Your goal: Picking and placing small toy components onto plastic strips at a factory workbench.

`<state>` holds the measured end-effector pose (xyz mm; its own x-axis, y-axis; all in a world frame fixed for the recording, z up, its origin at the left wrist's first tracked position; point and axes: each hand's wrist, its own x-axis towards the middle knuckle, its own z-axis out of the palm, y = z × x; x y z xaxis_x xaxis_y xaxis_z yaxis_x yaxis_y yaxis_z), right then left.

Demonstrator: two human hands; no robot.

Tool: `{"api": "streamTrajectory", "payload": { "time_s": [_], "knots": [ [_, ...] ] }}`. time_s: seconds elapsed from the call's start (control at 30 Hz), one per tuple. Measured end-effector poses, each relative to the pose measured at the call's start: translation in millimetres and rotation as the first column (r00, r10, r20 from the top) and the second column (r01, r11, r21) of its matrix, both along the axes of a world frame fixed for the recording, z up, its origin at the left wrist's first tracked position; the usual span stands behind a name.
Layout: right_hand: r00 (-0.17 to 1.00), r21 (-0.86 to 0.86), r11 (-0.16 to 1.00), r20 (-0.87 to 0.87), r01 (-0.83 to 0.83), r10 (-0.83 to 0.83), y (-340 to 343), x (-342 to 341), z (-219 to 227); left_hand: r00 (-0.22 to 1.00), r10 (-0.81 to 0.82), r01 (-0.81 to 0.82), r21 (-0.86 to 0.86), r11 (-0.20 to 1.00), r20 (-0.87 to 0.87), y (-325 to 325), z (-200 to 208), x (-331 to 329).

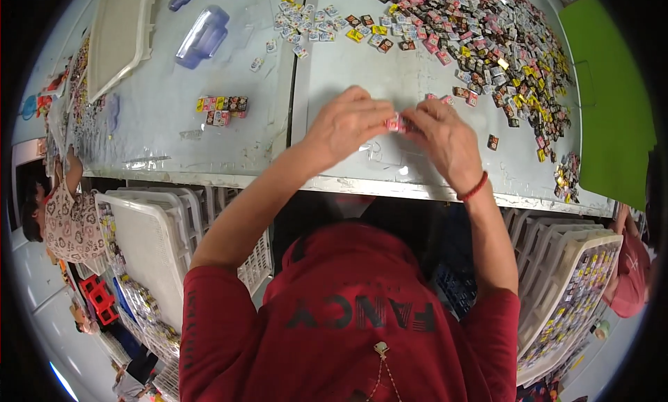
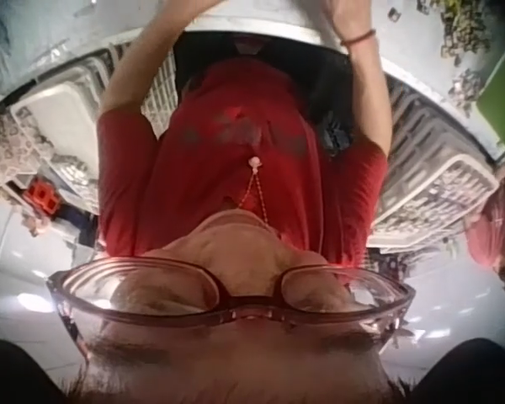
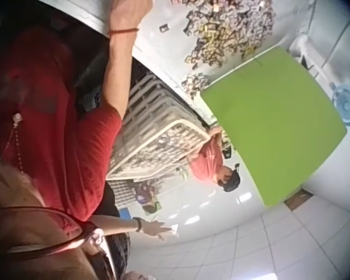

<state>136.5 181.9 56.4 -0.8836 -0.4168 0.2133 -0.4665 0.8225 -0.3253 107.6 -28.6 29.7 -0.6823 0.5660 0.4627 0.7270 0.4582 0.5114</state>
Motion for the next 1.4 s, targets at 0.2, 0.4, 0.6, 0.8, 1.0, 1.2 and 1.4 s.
{"api": "streamTrajectory", "payload": {
  "time_s": [0.2,0.4,0.6,0.8,1.0,1.2,1.4],
  "knots": [
    [0.994,-0.037,0.994,0.042,0.104,-0.102,-12,28,-25,0.998,-0.059,0.059,-0.029,0.998,-0.012,1,-24,19],
    [0.986,-0.221,0.963,-0.024,0.156,-0.165,-13,34,-38,0.996,0.060,-0.066,0.098,0.993,0.064,1,-35,22],
    [0.976,-0.336,0.917,0.041,0.215,-0.214,-10,35,-34,0.990,0.072,-0.088,0.122,0.989,0.125,0,-33,21],
    [0.971,-0.371,0.908,-0.051,0.197,-0.232,-10,39,-46,0.989,0.053,-0.070,0.124,0.990,0.138,0,-36,20],
    [0.969,-0.388,0.904,-0.084,0.181,-0.231,-6,42,-46,0.996,0.055,-0.062,0.095,0.994,0.068,1,-39,20],
    [0.940,-0.386,0.877,-0.063,0.287,-0.336,9,51,-46,0.943,0.277,-0.295,0.073,0.953,0.186,-50,-29,28],
    [0.944,-0.226,0.936,-0.129,0.271,-0.304,-11,52,-40,0.982,0.142,-0.147,0.031,0.989,0.126,-45,-22,41]
  ]
}}
